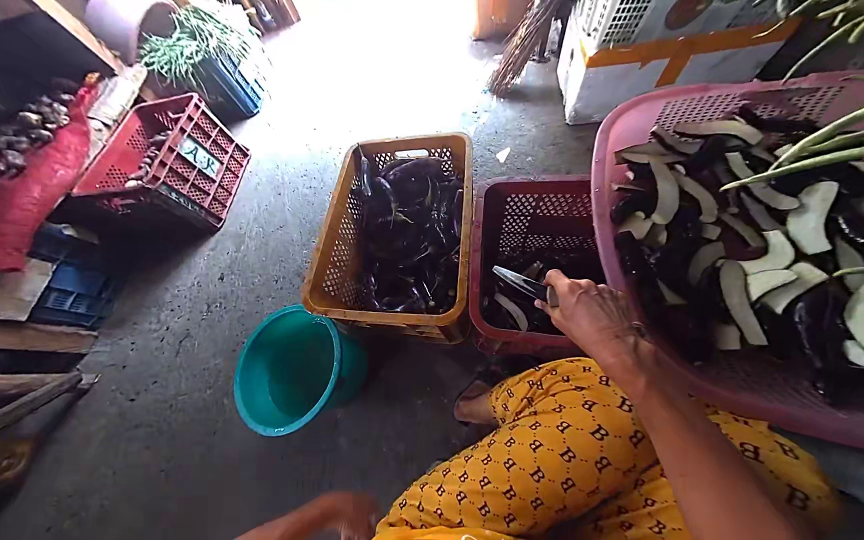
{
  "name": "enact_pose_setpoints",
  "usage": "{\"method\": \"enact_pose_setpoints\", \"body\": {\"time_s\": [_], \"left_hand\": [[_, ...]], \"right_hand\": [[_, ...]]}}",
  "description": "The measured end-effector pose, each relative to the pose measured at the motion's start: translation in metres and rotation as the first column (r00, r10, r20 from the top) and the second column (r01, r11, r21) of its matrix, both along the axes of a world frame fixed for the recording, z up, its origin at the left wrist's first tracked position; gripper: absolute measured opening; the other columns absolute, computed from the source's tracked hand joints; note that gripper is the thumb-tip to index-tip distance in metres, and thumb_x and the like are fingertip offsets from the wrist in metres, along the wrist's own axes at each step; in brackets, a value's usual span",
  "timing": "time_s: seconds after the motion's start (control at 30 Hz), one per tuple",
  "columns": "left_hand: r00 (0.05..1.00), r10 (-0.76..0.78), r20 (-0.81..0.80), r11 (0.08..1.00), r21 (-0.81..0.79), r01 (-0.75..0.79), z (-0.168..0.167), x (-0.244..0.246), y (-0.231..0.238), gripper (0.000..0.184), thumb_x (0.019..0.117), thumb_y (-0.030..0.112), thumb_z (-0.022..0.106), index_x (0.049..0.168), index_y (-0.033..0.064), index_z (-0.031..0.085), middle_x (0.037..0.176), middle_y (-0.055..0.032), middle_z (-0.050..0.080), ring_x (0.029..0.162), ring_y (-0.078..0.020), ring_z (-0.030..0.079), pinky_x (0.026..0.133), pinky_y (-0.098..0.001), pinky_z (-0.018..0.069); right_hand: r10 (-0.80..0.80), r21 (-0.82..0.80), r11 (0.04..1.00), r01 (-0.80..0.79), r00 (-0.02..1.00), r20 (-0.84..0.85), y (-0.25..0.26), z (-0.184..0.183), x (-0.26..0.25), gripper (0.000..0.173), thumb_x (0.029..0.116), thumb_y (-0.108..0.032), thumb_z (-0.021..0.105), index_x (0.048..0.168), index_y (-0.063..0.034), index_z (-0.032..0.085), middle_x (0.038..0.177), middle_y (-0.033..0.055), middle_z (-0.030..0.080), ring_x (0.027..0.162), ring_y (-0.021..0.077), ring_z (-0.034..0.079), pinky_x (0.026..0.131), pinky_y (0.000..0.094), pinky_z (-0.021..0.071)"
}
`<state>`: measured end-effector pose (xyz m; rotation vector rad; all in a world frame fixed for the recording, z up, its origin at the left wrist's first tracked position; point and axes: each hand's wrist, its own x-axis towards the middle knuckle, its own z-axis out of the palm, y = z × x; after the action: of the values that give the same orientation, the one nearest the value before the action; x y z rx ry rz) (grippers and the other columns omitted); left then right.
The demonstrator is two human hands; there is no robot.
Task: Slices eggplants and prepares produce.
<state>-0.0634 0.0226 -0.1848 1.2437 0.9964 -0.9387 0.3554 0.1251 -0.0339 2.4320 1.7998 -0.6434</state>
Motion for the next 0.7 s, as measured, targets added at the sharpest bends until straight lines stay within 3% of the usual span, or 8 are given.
{"method": "enact_pose_setpoints", "body": {"time_s": [0.07, 0.13, 0.2, 0.27, 0.33, 0.4, 0.53, 0.7], "left_hand": [[0.987, -0.08, 0.137, 0.993, 0.094, 0.068, -0.017, 0.026, 0.055, 0.028, 0.1042, 0.013, 0.058, 0.119, -0.0093, 0.066, 0.102, -0.0276, 0.07, 0.086, -0.0379, 0.07, 0.083, -0.0563, 0.0565], [0.935, 0.022, 0.354, 0.979, 0.181, -0.091, 0.027, 0.075, 0.114, 0.026, 0.103, 0.014, 0.058, 0.115, -0.0075, 0.067, 0.093, -0.0188, 0.071, 0.075, -0.026, 0.069, 0.075, -0.0452, 0.059], [0.806, 0.164, 0.568, 0.915, 0.218, -0.34, 0.069, 0.12, 0.169, 0.026, 0.103, 0.017, 0.054, 0.112, -0.0055, 0.065, 0.094, -0.0108, 0.072, 0.078, -0.0163, 0.07, 0.076, -0.0367, 0.0602], [0.744, 0.148, 0.651, 0.806, 0.357, -0.472, 0.075, 0.153, 0.227, 0.031, 0.1047, 0.019, 0.054, 0.12, -0.0068, 0.062, 0.103, -0.0135, 0.07, 0.087, -0.0168, 0.07, 0.084, -0.0364, 0.059], [0.753, 0.162, 0.638, 0.677, 0.483, -0.555, 0.044, 0.175, 0.288, 0.037, 0.1052, 0.02, 0.057, 0.13, -0.0069, 0.059, 0.117, -0.0217, 0.068, 0.101, -0.0258, 0.069, 0.094, -0.0425, 0.0557], [0.696, 0.297, 0.654, 0.52, 0.501, -0.692, -0.006, 0.192, 0.34, 0.045, 0.105, 0.022, 0.059, 0.139, -0.0064, 0.05, 0.126, -0.0263, 0.063, 0.108, -0.0333, 0.067, 0.095, -0.0478, 0.0552], [0.548, 0.515, 0.66, 0.243, 0.501, -0.831, -0.07, 0.231, 0.409, 0.066, 0.1025, 0.039, 0.062, 0.148, -0.0024, 0.038, 0.129, -0.0305, 0.06, 0.115, -0.0426, 0.063, 0.096, -0.0569, 0.0526], [0.651, 0.543, 0.53, 0.192, 0.676, -0.711, -0.075, 0.277, 0.437, 0.081, 0.0948, 0.046, 0.071, 0.147, -0.0074, 0.041, 0.141, -0.0369, 0.05, 0.134, -0.0502, 0.048, 0.111, -0.0626, 0.0389]], "right_hand": [[-0.008, -0.042, 0.999, 0.009, 1.0, 0.017, 0.001, 0.005, 0.001, 0.039, 0.1019, -0.027, 0.065, 0.135, -0.0051, 0.06, 0.112, 0.0265, 0.071, 0.108, 0.0465, 0.067, 0.089, 0.0608, 0.0486], [-0.027, -0.048, 0.998, 0.027, 1.0, 0.017, -0.001, 0.012, 0.003, 0.041, 0.1002, -0.024, 0.068, 0.135, -0.0049, 0.06, 0.113, 0.0267, 0.07, 0.109, 0.0466, 0.066, 0.09, 0.0616, 0.0479], [-0.045, -0.022, 0.999, 0.046, 0.999, 0.011, -0.005, 0.019, 0.007, 0.041, 0.0994, -0.021, 0.068, 0.135, -0.0032, 0.059, 0.114, 0.0275, 0.07, 0.109, 0.0475, 0.067, 0.091, 0.0627, 0.0476], [-0.06, 0.024, 0.998, 0.06, 0.998, 0.011, -0.01, 0.023, 0.011, 0.041, 0.0995, -0.02, 0.068, 0.135, -0.0012, 0.06, 0.113, 0.0287, 0.07, 0.106, 0.0491, 0.067, 0.09, 0.0642, 0.0475], [-0.06, 0.076, 0.995, 0.058, 0.998, 0.018, -0.018, 0.024, 0.014, 0.042, 0.0992, -0.022, 0.069, 0.134, -0.0001, 0.06, 0.109, 0.0295, 0.07, 0.101, 0.0505, 0.068, 0.086, 0.0654, 0.0487], [-0.055, 0.099, 0.994, 0.052, 0.998, 0.029, -0.025, 0.023, 0.017, 0.043, 0.0988, -0.024, 0.07, 0.133, 0.0002, 0.061, 0.106, 0.0289, 0.071, 0.098, 0.0502, 0.069, 0.083, 0.0647, 0.0499], [-0.055, 0.142, 0.989, 0.049, 0.998, 0.042, -0.035, 0.017, 0.019, 0.04, 0.0954, -0.022, 0.073, 0.127, 0.0011, 0.065, 0.1, 0.0272, 0.072, 0.09, 0.049, 0.07, 0.075, 0.0622, 0.0522], [-0.072, 0.117, 0.991, 0.064, 0.995, 0.062, -0.035, 0.018, 0.02, 0.036, 0.0956, -0.022, 0.073, 0.124, 0.0001, 0.066, 0.099, 0.0243, 0.072, 0.089, 0.0453, 0.071, 0.073, 0.058, 0.0533]]}}
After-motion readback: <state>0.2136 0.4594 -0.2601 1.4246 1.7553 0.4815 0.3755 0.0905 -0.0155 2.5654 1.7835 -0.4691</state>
